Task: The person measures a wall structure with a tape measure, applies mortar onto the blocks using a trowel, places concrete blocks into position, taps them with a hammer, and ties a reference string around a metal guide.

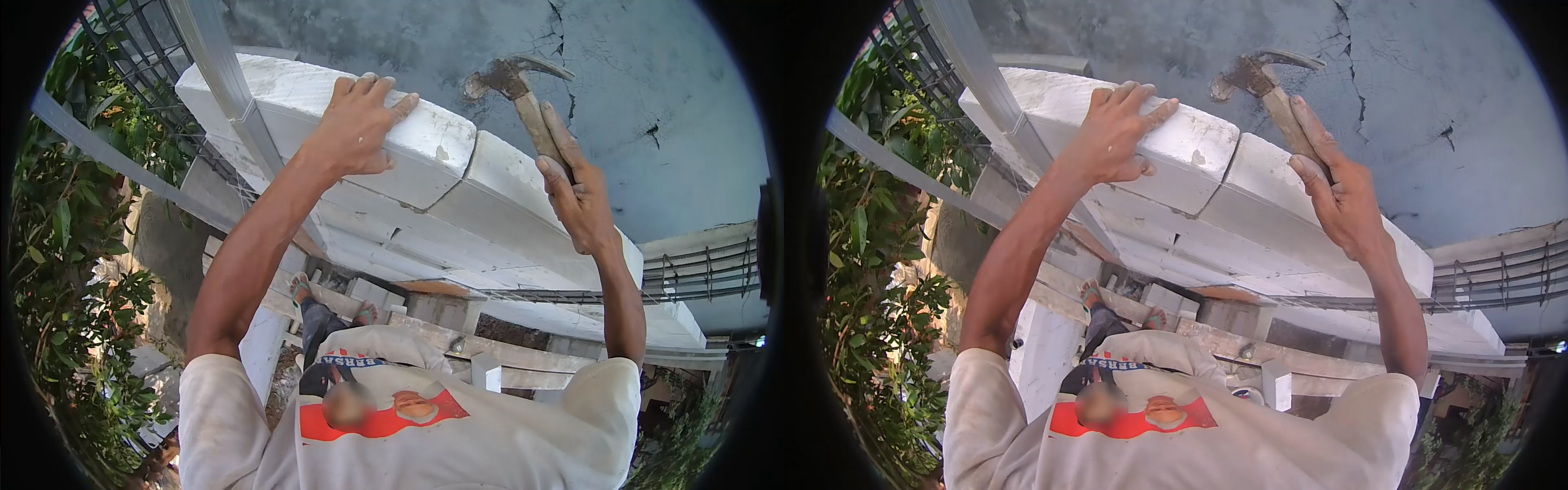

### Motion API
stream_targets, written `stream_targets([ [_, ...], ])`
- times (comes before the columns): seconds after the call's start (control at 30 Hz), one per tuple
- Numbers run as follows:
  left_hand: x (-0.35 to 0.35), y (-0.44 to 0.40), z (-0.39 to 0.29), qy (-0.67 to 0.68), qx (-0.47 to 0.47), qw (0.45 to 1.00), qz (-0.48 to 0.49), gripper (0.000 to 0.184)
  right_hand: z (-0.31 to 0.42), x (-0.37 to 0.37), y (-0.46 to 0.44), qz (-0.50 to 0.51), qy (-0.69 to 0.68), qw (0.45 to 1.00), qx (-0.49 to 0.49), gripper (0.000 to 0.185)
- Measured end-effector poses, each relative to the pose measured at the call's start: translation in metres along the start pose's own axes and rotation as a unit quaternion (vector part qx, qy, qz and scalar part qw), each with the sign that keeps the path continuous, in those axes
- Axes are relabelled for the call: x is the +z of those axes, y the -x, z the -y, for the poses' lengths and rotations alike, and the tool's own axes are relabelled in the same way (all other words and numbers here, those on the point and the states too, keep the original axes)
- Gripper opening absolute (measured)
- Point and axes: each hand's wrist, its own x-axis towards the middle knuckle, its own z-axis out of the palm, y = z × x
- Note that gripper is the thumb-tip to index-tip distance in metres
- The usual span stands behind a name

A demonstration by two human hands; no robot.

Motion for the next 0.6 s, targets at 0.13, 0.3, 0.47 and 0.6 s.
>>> stream_targets([
  [0.13, -0.003, -0.001, -0.001, -0.009, 0.001, 1.000, 0.007, 0.099, -0.039, 0.017, -0.006, -0.045, -0.004, 0.990, -0.132, 0.060],
  [0.3, 0.004, 0.001, -0.001, 0.000, 0.001, 1.000, -0.013, 0.100, -0.022, 0.012, -0.023, -0.014, 0.048, 0.983, -0.175, 0.061],
  [0.47, 0.009, 0.001, -0.011, 0.019, 0.042, 0.998, -0.042, 0.075, 0.041, 0.016, -0.062, -0.033, -0.036, 0.996, -0.079, 0.059],
  [0.6, 0.013, 0.001, -0.016, -0.007, 0.041, 0.997, -0.071, 0.061, 0.081, 0.021, -0.106, -0.046, -0.060, 0.981, -0.179, 0.062],
])
